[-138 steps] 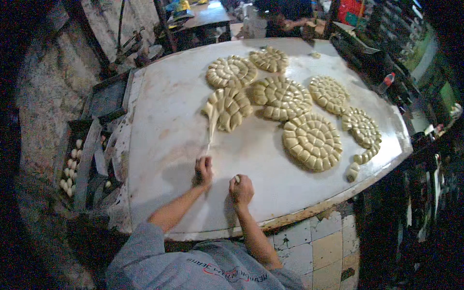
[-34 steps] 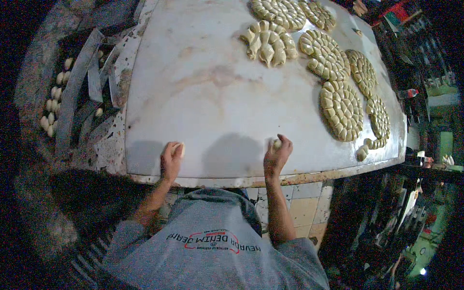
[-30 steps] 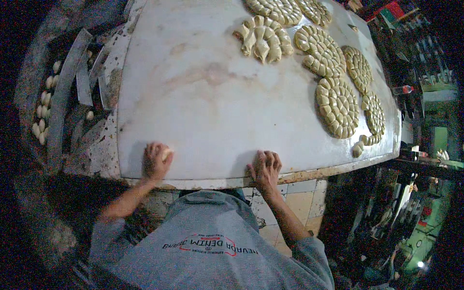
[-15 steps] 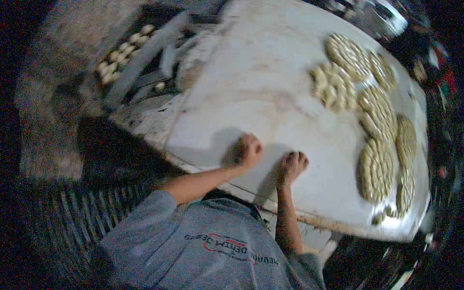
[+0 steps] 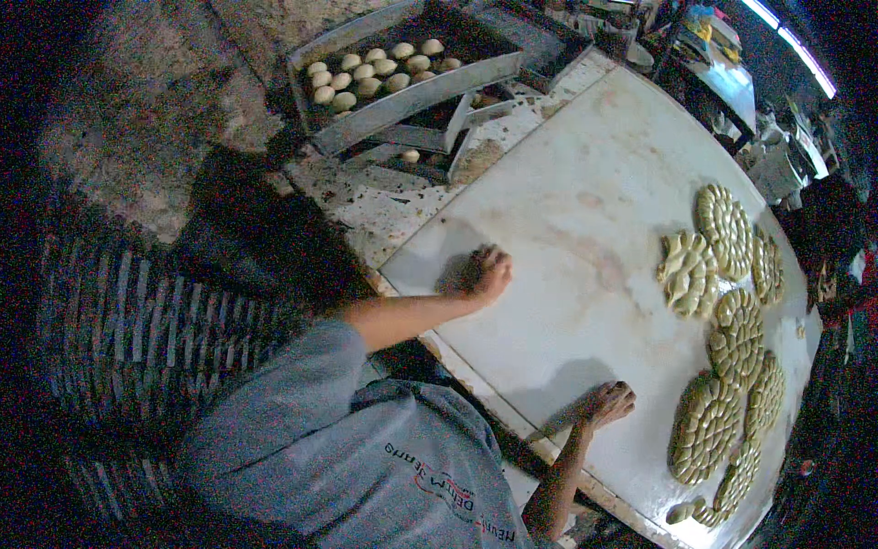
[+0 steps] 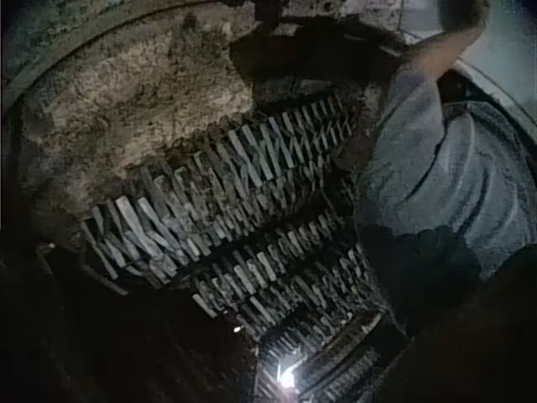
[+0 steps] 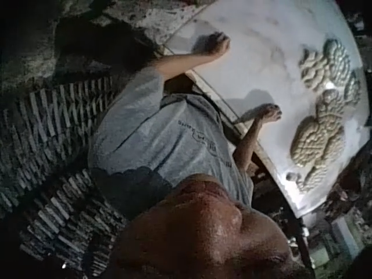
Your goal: Shaping individual balls of dough into decorative flatbread shapes and arranging them on a tray.
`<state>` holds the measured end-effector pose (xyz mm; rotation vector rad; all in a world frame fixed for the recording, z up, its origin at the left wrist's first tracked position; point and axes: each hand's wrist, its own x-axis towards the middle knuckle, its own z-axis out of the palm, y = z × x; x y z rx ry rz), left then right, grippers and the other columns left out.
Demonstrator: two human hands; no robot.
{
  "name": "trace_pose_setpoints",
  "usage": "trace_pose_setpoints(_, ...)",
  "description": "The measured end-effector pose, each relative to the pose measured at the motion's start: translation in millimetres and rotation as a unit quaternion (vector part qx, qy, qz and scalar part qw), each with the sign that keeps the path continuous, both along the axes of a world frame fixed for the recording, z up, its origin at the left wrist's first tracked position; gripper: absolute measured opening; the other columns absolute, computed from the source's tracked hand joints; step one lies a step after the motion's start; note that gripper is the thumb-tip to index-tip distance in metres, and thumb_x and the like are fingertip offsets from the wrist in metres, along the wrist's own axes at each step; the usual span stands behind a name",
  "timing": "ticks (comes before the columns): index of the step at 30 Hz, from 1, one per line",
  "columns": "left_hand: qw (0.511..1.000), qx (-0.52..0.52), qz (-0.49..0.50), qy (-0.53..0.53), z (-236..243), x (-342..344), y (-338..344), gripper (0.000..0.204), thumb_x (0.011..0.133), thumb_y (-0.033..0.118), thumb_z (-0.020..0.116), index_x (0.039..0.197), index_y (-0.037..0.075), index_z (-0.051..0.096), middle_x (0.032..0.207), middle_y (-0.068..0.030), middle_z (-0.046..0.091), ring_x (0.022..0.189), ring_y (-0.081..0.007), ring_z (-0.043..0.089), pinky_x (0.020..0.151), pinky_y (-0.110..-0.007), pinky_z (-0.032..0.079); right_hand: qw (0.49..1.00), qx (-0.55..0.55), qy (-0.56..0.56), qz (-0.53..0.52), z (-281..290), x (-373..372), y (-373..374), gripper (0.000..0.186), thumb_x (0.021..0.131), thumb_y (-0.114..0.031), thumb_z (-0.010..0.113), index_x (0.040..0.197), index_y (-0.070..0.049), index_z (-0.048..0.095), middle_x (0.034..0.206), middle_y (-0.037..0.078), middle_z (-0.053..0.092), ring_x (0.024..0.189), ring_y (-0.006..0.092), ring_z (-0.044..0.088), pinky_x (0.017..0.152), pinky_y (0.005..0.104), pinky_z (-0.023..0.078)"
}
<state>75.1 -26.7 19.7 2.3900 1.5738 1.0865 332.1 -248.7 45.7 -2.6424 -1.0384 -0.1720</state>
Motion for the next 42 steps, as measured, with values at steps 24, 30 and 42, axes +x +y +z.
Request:
trace_pose_setpoints(24,0.950,-0.257,-0.027,0.176,231,-589,488,0.035,0.082,0.020,0.057,0.114,0.006,0.054,0.109,-0.0140,0.058,0.100,-0.0240,0.056,0.085,-0.035,0.045,0.597,0.224,0.722,0.268,49,-191,143,0.034,0.090,-0.013,0.048,0.121,-0.001,0.046,0.114,0.012,0.051,0.105,0.0229,0.049,0.085,0.0351,0.046)
trace_pose_setpoints(30,0.945,-0.013,-0.015,0.326,300,-441,384,0.056,0.092,0.040,0.036,0.135,0.005,0.030,0.135,-0.0158,0.036,0.127,-0.0381,0.029,0.105,-0.052,0.017,0.718,0.282,0.537,0.341,280,-312,315,0.043,0.087,-0.015,0.054,0.123,0.004,0.044,0.115,0.017,0.054,0.104,0.0219,0.054,0.092,0.0345,0.042)
trace_pose_setpoints(42,0.509,-0.524,-0.665,-0.153,217,-424,139,0.059,0.081,0.033,0.063,0.125,0.000,0.043,0.128,-0.0148,0.045,0.123,-0.0233,0.037,0.102,-0.037,0.029,0.955,0.269,-0.086,0.096,247,-209,557,0.042,0.077,-0.036,0.065,0.101,-0.002,0.061,0.088,0.018,0.062,0.082,0.0343,0.060,0.072,0.0382,0.047)
